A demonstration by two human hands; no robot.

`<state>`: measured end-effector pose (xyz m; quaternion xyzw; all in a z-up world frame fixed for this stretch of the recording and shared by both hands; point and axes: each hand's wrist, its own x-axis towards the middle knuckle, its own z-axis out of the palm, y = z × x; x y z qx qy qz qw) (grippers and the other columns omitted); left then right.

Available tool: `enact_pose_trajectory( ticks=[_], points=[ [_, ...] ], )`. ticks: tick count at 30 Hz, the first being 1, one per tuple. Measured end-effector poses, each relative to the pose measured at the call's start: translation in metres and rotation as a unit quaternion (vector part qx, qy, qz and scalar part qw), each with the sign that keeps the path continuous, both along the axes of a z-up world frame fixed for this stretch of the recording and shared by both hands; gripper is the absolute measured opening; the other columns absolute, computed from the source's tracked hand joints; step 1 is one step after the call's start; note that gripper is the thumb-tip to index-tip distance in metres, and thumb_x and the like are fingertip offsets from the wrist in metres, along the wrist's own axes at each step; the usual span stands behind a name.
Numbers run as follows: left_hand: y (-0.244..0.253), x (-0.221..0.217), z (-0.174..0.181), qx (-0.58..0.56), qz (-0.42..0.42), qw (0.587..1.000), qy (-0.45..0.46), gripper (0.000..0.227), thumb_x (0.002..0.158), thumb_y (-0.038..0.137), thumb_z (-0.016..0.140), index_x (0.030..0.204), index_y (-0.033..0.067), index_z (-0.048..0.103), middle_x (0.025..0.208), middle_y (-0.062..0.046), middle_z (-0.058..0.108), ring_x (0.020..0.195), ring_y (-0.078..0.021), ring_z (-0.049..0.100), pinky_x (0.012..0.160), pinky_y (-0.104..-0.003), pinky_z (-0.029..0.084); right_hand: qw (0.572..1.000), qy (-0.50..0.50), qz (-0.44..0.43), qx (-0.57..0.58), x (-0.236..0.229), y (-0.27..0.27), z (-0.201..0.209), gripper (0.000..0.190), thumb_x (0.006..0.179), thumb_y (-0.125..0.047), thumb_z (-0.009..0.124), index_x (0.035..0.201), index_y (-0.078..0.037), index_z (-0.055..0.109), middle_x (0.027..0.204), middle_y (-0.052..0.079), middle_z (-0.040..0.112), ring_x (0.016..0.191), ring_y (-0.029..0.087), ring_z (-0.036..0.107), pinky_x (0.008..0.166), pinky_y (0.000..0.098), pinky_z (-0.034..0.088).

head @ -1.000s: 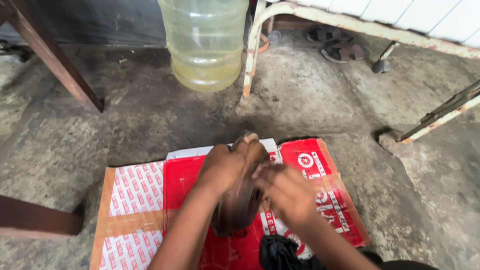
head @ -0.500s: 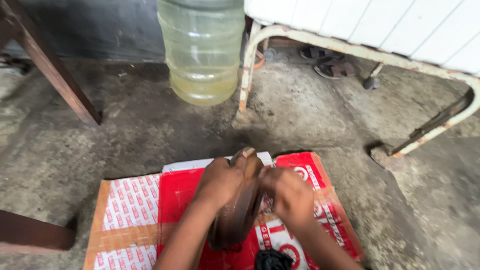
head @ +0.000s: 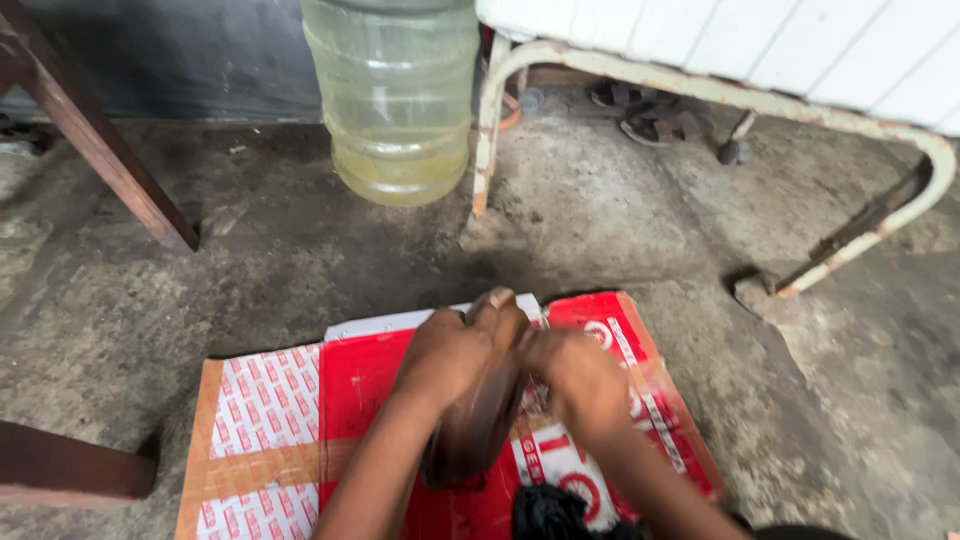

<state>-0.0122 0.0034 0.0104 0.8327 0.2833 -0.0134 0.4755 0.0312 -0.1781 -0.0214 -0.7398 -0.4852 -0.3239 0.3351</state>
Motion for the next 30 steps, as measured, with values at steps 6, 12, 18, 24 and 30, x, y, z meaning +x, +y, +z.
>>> enact_pose_trajectory(
  ticks=[6, 12, 18, 24, 30],
  points=[
    [0.014, 0.006, -0.017, 0.006, 0.014, 1.000, -0.002, 0.074, 0.093, 0.061, 0.051, 0.101, -0.0096, 0.073, 0.105, -0.035, 0.072, 0.105, -0.0452, 0.071, 0.093, -0.048, 0.054, 0.994, 0.101, 0.013, 0.049, -0.012, 0.009, -0.018, 0.032, 0.082, 0.013, 0.061, 0.108, -0.001, 0.073, 0.112, 0.015, 0.074, 0.104, 0.029, 0.074, 0.089, 0.0336, 0.059],
    [0.009, 0.001, -0.014, 0.002, 0.007, 1.000, -0.022, 0.074, 0.091, 0.063, 0.052, 0.098, -0.0082, 0.072, 0.099, -0.035, 0.072, 0.102, -0.0454, 0.073, 0.089, -0.049, 0.056, 0.930, 0.356, -0.059, 0.075, 0.029, 0.003, -0.054, 0.030, 0.083, 0.009, 0.066, 0.107, -0.002, 0.078, 0.101, 0.014, 0.078, 0.095, 0.027, 0.074, 0.082, 0.0302, 0.056],
    [-0.011, -0.001, 0.009, 0.005, -0.004, 1.000, -0.004, 0.079, 0.090, 0.066, 0.053, 0.095, -0.0097, 0.073, 0.097, -0.035, 0.071, 0.102, -0.0436, 0.073, 0.091, -0.048, 0.054, 0.905, 0.404, -0.058, 0.120, 0.027, -0.002, -0.036, 0.028, 0.085, 0.006, 0.068, 0.109, -0.005, 0.078, 0.100, 0.012, 0.080, 0.093, 0.021, 0.074, 0.082, 0.0289, 0.056],
    [-0.016, 0.000, 0.005, 0.014, 0.009, 1.000, -0.012, 0.078, 0.089, 0.067, 0.052, 0.094, -0.0080, 0.073, 0.097, -0.034, 0.071, 0.100, -0.0446, 0.072, 0.089, -0.049, 0.054, 0.959, 0.262, -0.077, 0.080, 0.002, -0.008, -0.046, 0.036, 0.082, 0.013, 0.055, 0.109, -0.001, 0.074, 0.103, 0.015, 0.077, 0.093, 0.020, 0.074, 0.079, 0.0298, 0.058],
    [-0.006, -0.002, -0.004, 0.009, -0.003, 1.000, 0.018, 0.081, 0.090, 0.070, 0.050, 0.093, -0.0069, 0.076, 0.096, -0.037, 0.071, 0.101, -0.0466, 0.071, 0.088, -0.050, 0.055, 0.935, 0.329, -0.088, 0.098, -0.002, -0.003, -0.050, 0.033, 0.087, 0.013, 0.057, 0.111, -0.002, 0.074, 0.097, 0.015, 0.076, 0.087, 0.027, 0.075, 0.078, 0.0318, 0.058]
  ],
)
